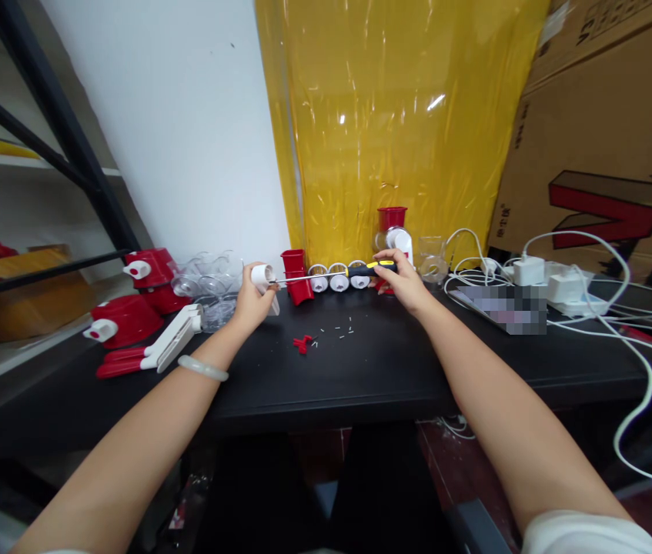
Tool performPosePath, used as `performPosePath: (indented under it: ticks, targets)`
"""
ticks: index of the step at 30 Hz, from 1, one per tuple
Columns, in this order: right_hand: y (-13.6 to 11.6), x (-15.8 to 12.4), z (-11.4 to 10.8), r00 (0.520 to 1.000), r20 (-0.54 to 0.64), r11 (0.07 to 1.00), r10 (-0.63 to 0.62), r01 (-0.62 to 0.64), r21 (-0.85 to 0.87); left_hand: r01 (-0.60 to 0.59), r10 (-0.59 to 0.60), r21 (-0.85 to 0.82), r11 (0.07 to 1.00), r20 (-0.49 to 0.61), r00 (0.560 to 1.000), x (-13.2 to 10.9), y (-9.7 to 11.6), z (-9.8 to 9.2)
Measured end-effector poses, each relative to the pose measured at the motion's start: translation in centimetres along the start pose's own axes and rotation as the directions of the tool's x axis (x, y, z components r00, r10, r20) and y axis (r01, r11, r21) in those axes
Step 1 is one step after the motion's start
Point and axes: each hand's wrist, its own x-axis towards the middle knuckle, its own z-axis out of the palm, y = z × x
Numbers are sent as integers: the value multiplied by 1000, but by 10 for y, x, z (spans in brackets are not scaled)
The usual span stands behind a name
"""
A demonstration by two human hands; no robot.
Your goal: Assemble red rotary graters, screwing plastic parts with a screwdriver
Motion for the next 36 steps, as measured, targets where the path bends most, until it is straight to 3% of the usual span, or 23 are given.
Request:
performPosePath:
  ticks: [8,16,23,30,36]
  targets:
    - [2,0,-2,999,40,994,20,-15,-111,1,-1,42,999,0,1000,0,-1,0]
    - [0,1,0,1000,8,996,10,-11,88,15,-16,50,999,12,1000,0,-3,1]
    - [4,1,-2,997,74,994,20,-12,-104,28,-29,84,996,8,1000,0,-4,0]
    - [3,3,0,1000,10,999,22,-22,46,39,-43,114,993,26,999,0,-3,-1]
    - [5,2,-2,1000,31,998,2,0,-62,26,-35,153,988,55,998,-1,-3,-1]
